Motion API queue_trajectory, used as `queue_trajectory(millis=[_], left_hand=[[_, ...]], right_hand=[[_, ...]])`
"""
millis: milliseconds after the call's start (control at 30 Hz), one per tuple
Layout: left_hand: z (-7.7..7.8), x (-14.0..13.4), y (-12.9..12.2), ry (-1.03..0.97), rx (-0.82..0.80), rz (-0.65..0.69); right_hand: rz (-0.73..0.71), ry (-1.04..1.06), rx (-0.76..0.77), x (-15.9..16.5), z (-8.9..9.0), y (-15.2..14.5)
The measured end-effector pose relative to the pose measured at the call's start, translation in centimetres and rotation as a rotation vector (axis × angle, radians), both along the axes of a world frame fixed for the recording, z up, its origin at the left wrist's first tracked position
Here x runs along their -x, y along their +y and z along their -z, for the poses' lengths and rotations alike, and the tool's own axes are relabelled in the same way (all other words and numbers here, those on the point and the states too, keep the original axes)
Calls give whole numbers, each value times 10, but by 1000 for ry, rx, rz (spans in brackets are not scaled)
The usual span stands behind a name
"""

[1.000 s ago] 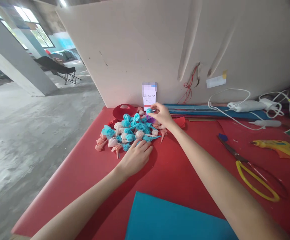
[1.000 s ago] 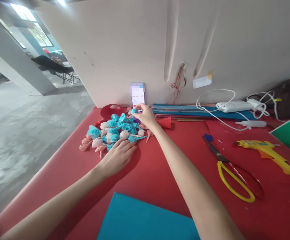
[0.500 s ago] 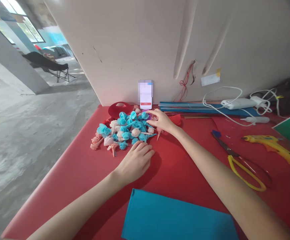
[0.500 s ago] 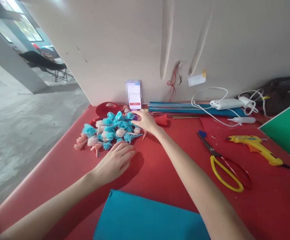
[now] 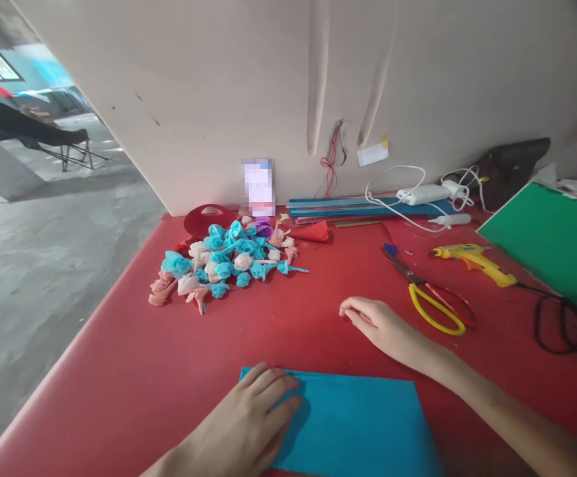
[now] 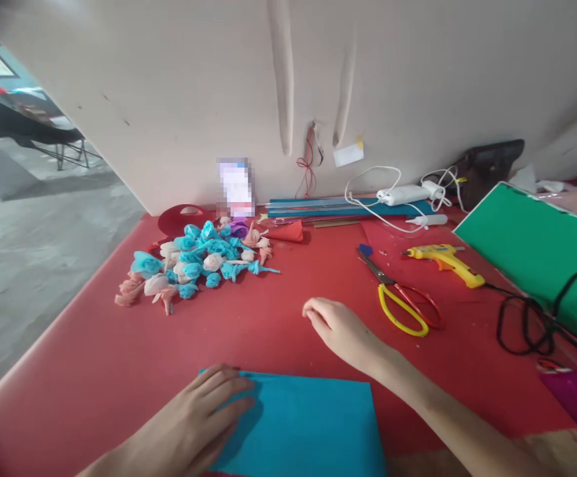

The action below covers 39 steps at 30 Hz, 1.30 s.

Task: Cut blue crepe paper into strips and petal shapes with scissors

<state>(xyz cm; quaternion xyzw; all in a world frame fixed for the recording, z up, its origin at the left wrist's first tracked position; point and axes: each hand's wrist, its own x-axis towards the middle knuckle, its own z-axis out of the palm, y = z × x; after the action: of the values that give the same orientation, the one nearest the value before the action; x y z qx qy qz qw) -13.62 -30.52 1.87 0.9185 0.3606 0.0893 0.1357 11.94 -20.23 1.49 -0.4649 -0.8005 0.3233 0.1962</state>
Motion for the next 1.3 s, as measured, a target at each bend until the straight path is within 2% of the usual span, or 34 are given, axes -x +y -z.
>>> queue_trajectory(millis=[167, 267, 367, 533, 600, 700, 833, 967, 1167, 1300], left_hand=[[3, -1, -15, 36, -109, -1], [8, -2, -17, 80, -185, -41], [11, -5, -15, 101, -236, -76], [13, -7, -13, 101, -239, -133], [15, -7, -12, 96, -230, -136], [18, -6, -11, 80, -228, -131], [23, -6, -9, 74, -274, -101], [26, -6, -9, 48, -339, -135], [38, -5, -9, -1, -391, -138], [46, -5, -5, -95, -510, -147]], right_hand=[[57, -93, -13, -24, 23, -13], [83, -135, -81, -26, 33, 4], [126, -208, -163, -23, 38, 37], [175, -312, -292, -5, 31, 83], [162, -330, -341, 11, 23, 88], [65, -319, -367, 48, 13, 85], [-67, -249, -322, 99, 10, 77], [-118, -142, -231, 120, 10, 84], [-43, 211, -159, 127, -5, 134], [-25, 377, -102, 147, -2, 163]])
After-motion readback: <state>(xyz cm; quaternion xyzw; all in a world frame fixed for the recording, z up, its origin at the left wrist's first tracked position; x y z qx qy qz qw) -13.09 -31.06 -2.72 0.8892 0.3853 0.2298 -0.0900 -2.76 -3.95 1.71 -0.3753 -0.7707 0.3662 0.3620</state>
